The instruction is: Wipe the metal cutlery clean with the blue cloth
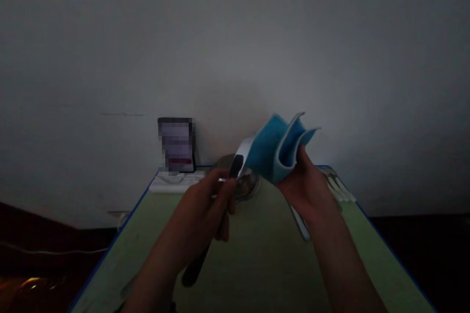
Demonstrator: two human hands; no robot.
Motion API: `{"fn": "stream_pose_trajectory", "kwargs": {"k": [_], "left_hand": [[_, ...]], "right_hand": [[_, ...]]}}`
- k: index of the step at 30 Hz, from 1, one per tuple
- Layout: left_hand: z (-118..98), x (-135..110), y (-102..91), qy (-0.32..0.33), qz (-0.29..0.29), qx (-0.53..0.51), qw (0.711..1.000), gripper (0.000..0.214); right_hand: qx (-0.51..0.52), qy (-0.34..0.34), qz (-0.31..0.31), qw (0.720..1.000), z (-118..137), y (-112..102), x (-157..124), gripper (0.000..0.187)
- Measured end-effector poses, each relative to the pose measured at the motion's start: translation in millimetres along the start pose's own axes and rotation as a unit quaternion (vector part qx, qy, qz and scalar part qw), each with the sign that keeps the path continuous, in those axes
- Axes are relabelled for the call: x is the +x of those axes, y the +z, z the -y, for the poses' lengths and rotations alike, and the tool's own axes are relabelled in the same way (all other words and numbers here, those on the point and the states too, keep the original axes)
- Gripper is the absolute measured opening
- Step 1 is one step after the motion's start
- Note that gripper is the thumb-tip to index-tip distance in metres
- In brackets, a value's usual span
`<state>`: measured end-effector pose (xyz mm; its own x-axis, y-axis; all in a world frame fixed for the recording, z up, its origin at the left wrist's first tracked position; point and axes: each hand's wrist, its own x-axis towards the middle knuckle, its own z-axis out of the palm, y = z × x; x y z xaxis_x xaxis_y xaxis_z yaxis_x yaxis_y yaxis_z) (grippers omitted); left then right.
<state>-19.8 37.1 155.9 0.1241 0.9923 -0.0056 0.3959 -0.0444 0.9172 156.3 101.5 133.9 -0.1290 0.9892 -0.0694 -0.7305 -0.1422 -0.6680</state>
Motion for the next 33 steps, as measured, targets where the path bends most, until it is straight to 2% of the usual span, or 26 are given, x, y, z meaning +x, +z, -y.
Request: {"fn": "stream_pose_trajectory", "kwargs": {"k": [3,6,8,11,16,19,23,28,33], "left_hand": [[1.8,2.6,1.6,0.022,-0.017,0.063,0.998,0.019],[5.5,4.4,-3.6,0.043,-0.016,0.111,0.993,0.021],[8.6,5.6,-8.6,0.039,-0.011,0.116,0.992,0.025],[14.4,7.4,-15.2,0.008,0.002,0.086,0.996,0.030],[24.6,8.2,-29.6,-0.068,0.041,-0.001,0.997,0.029],[25.7,7.5,-43.8,-0.061,0.009,0.067,0.996,0.028],[21.2,10.2,-55.7,-0.047,-0.064,0.124,0.989,0.027],[18.0,18.2,-55.7,-0.048,-0.089,0.100,0.990,0.029],[21.4,20.4,-56.6,-0.064,-0.082,0.123,0.987,0.028]], "right_hand": [[0.057,0.058,0.022,0.996,-20.3,15.3,-3.8,0.025],[0.058,0.106,0.069,0.990,-39.3,29.6,-10.4,0.026],[0.037,0.093,0.079,0.992,-48.5,37.1,-12.3,0.023],[-0.001,0.051,0.048,0.998,-57.5,46.4,-6.1,0.015],[0.031,0.014,-0.012,0.999,-65.7,61.4,27.1,0.015],[0.049,-0.035,-0.048,0.997,-67.9,67.9,48.6,0.016],[-0.072,-0.067,-0.085,0.992,-73.0,71.4,59.1,0.020],[-0.148,-0.050,-0.064,0.986,-90.8,74.7,39.7,0.021],[-0.125,0.006,-0.053,0.991,-110.3,80.4,36.3,0.030]]}}
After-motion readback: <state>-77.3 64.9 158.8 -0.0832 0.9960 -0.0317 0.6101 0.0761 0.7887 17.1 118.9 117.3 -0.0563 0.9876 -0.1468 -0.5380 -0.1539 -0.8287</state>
